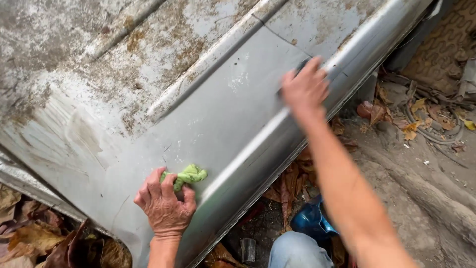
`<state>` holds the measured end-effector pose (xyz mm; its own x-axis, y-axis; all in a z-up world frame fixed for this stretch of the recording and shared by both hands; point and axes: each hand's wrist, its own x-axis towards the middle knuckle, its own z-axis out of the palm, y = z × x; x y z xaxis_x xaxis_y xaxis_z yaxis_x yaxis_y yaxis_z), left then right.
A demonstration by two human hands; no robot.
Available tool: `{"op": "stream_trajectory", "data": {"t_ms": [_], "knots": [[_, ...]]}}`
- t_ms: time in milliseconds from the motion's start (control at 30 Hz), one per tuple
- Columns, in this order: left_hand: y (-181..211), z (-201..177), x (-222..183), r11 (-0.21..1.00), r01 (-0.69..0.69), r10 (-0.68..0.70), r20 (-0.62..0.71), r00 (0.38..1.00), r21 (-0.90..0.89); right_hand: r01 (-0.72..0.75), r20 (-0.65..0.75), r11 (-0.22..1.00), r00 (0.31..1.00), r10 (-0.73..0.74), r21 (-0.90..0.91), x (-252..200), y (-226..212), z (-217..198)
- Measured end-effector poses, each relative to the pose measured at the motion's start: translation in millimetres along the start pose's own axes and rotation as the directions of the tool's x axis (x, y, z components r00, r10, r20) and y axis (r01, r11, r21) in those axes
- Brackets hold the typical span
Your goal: Sanding a silver car body part using a wet sanding block and sponge.
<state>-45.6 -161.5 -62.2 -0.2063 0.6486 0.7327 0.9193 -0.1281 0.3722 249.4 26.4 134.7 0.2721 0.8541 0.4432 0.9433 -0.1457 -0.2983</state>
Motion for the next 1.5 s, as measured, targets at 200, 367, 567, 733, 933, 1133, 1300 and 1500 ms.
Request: {"op": "stream_trajectory", "data": {"t_ms": [200,367,567,733,933,1133,1300,1500], "knots": [[-1,2,4,1.0,-0.01,0.01,-0.025,1.0,0.007,-0.191,-0.202,0.981,0.963,0.178,-0.045,23,16,3],[-1,0,3,1.0,0.002,-0.002,-0.004,1.0,-0.007,0.002,0.003,0.997,1.0,-0.002,0.075,-66,-33,4],[1,2,7,1.0,0.001,-0.001,-0.033,0.999,-0.004,-0.023,-0.215,0.998,0.977,0.008,-0.067,84,38,-14],[-3,4,2,1.0,-0.022,0.022,-0.029,0.999,-0.01,0.047,-0.121,0.997,0.991,-0.054,-0.061,-81,-33,23],[-5,3,5,0.999,-0.054,0.054,-0.045,0.997,-0.001,0.413,-0.226,0.911,0.888,-0.4,0.012,-22,-18,39],[0,-1,8,0.999,-0.045,0.046,-0.041,0.998,0.009,0.013,-0.333,0.998,0.942,-0.031,-0.058,16,-12,5],[3,-5,6,0.999,-0.045,0.045,-0.008,0.999,-0.018,0.036,-0.074,0.994,0.997,-0.028,0.101,-49,-23,16],[0,-2,7,0.999,-0.038,0.038,-0.029,0.999,-0.002,-0.058,-0.251,0.998,0.966,0.062,0.025,-24,-13,15]]}}
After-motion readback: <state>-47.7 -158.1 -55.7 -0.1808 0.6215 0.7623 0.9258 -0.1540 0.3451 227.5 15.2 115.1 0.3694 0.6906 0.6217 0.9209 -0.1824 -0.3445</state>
